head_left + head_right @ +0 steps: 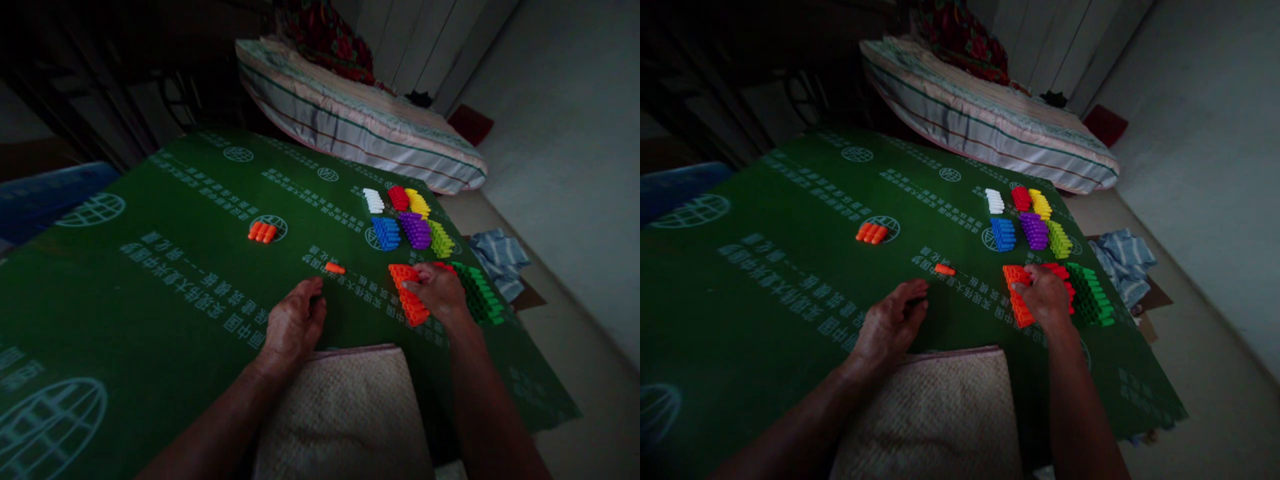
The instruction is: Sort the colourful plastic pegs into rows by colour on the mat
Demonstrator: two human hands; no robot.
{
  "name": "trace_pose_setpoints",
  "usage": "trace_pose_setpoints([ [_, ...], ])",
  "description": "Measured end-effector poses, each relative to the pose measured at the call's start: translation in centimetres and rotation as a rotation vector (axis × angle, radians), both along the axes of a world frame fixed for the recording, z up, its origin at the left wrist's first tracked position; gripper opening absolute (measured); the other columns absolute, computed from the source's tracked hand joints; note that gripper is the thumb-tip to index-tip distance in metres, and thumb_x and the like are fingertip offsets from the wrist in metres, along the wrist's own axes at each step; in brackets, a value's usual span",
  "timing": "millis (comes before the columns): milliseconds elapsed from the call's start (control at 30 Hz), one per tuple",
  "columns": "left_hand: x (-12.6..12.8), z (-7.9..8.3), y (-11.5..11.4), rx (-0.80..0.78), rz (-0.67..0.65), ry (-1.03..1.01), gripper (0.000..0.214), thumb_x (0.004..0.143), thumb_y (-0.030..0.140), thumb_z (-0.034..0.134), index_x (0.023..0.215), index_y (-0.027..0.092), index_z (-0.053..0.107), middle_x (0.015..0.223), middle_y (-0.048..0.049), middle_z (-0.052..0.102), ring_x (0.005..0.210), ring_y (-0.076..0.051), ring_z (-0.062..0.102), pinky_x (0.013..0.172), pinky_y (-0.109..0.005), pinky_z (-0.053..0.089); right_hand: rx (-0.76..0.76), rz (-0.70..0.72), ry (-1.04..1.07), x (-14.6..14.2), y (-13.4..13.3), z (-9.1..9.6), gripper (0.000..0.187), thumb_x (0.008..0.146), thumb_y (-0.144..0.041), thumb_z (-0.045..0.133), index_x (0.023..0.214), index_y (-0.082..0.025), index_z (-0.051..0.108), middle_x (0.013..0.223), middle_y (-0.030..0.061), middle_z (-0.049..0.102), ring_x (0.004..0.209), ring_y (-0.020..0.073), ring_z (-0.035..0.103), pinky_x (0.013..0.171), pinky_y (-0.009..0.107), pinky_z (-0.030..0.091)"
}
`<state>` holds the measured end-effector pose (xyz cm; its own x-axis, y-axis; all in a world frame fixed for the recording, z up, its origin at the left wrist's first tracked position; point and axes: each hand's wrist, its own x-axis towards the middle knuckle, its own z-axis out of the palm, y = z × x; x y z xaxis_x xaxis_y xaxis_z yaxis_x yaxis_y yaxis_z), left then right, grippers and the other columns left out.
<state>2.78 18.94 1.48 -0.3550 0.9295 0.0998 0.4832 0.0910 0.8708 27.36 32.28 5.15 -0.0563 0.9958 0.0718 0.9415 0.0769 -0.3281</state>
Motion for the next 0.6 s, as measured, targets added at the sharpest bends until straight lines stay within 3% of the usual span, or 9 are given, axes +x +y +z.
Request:
trace_pose_setpoints([
  [600,-0.06,-0.09,-0.02,0.043,0.001,0.018,0.038,0.080,0.030,0.049,0.115,0.018,0.056,0.106,-0.0077,0.071,0.098,-0.019,0.067,0.089,-0.038,0.056,-0.001,0.015,-0.031,0.07,-0.38,0.52,0.038,0.072,-0.042,0.066,0.105,-0.022,0.069,0.094,0.0065,0.072,0.086,0.0229,0.067,0.075,0.033,0.050],
])
